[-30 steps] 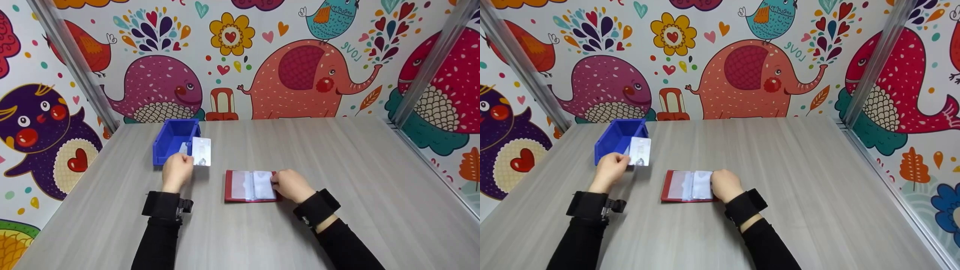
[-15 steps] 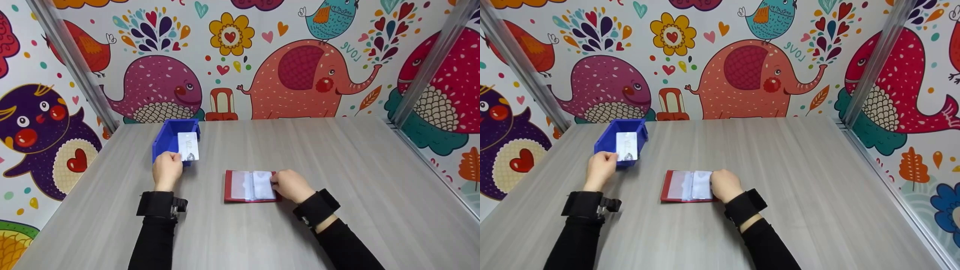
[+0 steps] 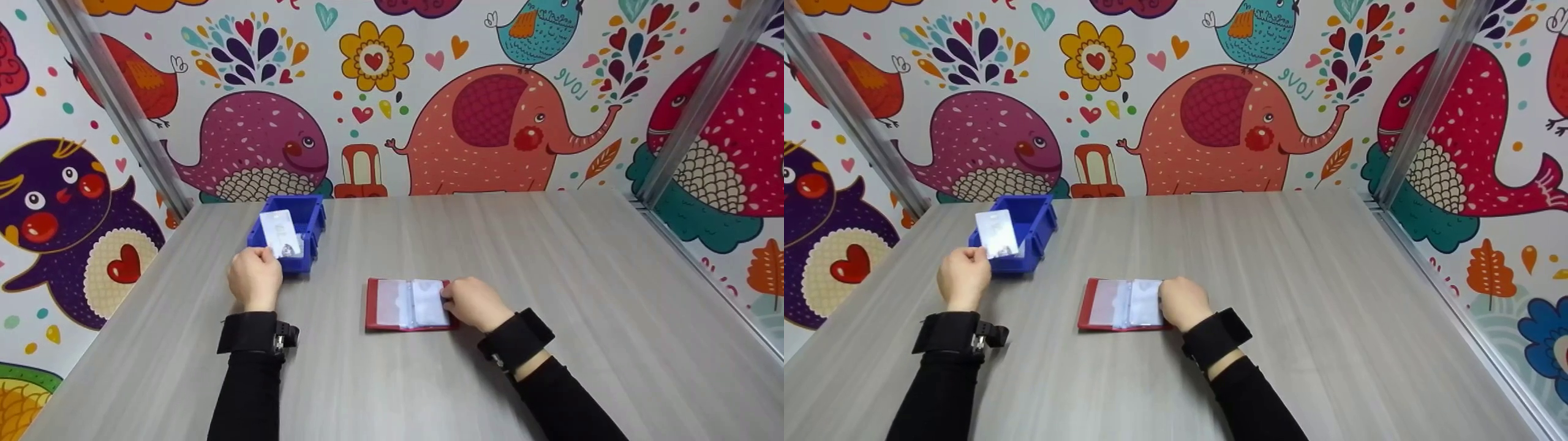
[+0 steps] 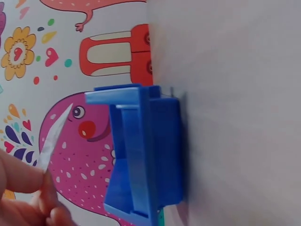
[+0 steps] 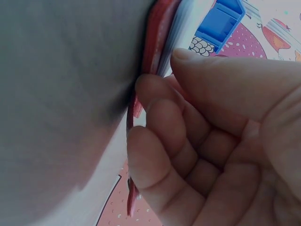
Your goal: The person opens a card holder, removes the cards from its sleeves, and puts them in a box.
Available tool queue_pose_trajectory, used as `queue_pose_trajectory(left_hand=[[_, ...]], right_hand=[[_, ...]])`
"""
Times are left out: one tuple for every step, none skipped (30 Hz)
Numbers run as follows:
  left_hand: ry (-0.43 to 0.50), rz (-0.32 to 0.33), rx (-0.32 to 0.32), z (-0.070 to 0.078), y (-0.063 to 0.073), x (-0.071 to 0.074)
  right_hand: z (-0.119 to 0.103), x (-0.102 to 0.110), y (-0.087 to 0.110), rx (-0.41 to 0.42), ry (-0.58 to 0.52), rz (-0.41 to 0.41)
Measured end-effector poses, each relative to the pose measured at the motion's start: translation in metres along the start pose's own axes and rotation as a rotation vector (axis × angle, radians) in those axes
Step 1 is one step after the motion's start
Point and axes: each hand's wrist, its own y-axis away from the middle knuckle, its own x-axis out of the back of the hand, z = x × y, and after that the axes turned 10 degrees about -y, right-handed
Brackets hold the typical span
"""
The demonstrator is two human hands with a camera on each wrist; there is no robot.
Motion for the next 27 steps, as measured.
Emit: queue_pose_trajectory(left_hand=[[-0.001,0.015,0.009,-0.001,0.000,-0.002],[-0.001,0.027,0.016,-0.002,-0.001,-0.003],[-0.001,0.037,0.022,-0.002,-0.001,-0.004],[-0.003,0.044,0.026,-0.003,-0.001,-0.005],[-0.007,0.049,0.029,-0.003,-0.001,-0.007],[-0.008,0.052,0.031,-0.004,-0.001,-0.008],[-0.008,0.053,0.032,-0.004,-0.001,-0.009],[-0.010,0.055,0.033,-0.004,-0.001,-0.010],[-0.011,0.058,0.035,-0.003,-0.001,-0.011],[-0.011,0.061,0.036,-0.003,0.000,-0.011],[-0.010,0.064,0.037,-0.003,0.000,-0.012],[-0.008,0.067,0.039,-0.003,0.000,-0.013],[-0.007,0.067,0.042,-0.003,0.000,-0.014],[-0.007,0.070,0.045,-0.003,0.000,-0.014],[-0.006,0.071,0.047,-0.003,-0.001,-0.015],[-0.005,0.072,0.050,-0.003,-0.001,-0.015],[-0.004,0.074,0.051,-0.003,-0.001,-0.016],[-0.003,0.077,0.052,-0.003,-0.001,-0.016],[-0.001,0.079,0.052,-0.003,-0.002,-0.017],[0.000,0.082,0.050,-0.003,-0.002,-0.018],[0.002,0.086,0.048,-0.003,-0.003,-0.018],[0.004,0.089,0.045,-0.002,-0.003,-0.019],[0.006,0.093,0.042,-0.002,-0.004,-0.020],[0.007,0.097,0.040,-0.002,-0.004,-0.020],[0.007,0.101,0.039,-0.002,-0.004,-0.021],[0.004,0.105,0.035,-0.002,-0.005,-0.022],[0.001,0.109,0.032,-0.002,-0.005,-0.023]], right_hand=[[0.000,0.000,0.000,-0.003,0.001,0.000],[0.000,0.000,0.000,-0.004,0.000,-0.001],[0.000,0.000,0.000,-0.002,0.001,-0.002],[-0.001,0.000,0.000,0.001,0.002,-0.003],[-0.001,0.000,0.000,0.005,0.003,-0.004],[-0.001,0.000,0.000,0.014,0.007,0.000],[-0.001,0.000,0.001,0.023,0.010,0.002],[-0.001,0.000,0.001,0.031,0.014,0.004],[0.000,0.000,0.001,0.039,0.018,0.007],[0.000,0.000,0.001,0.045,0.020,0.010],[0.000,0.000,0.001,0.051,0.022,0.011],[0.000,0.000,0.001,0.057,0.025,0.011],[0.000,0.000,0.001,0.057,0.027,0.007],[0.000,0.000,0.001,0.058,0.029,0.004],[0.000,0.000,0.001,0.059,0.030,0.002],[0.000,0.000,0.001,0.060,0.030,0.001],[0.000,0.000,0.001,0.060,0.032,-0.001],[0.000,0.000,0.001,0.059,0.034,-0.001],[0.000,0.000,0.001,0.057,0.033,-0.001],[0.000,0.000,0.001,0.054,0.030,0.000],[0.000,0.000,0.001,0.050,0.028,0.002],[0.000,0.000,0.001,0.047,0.026,0.002],[0.000,0.000,0.001,0.042,0.022,0.002],[0.000,0.000,0.001,0.038,0.019,0.001],[0.000,0.000,0.001,0.034,0.017,-0.001],[0.001,-0.001,0.001,0.030,0.016,-0.003],[0.000,-0.001,0.001,0.029,0.017,-0.005]])
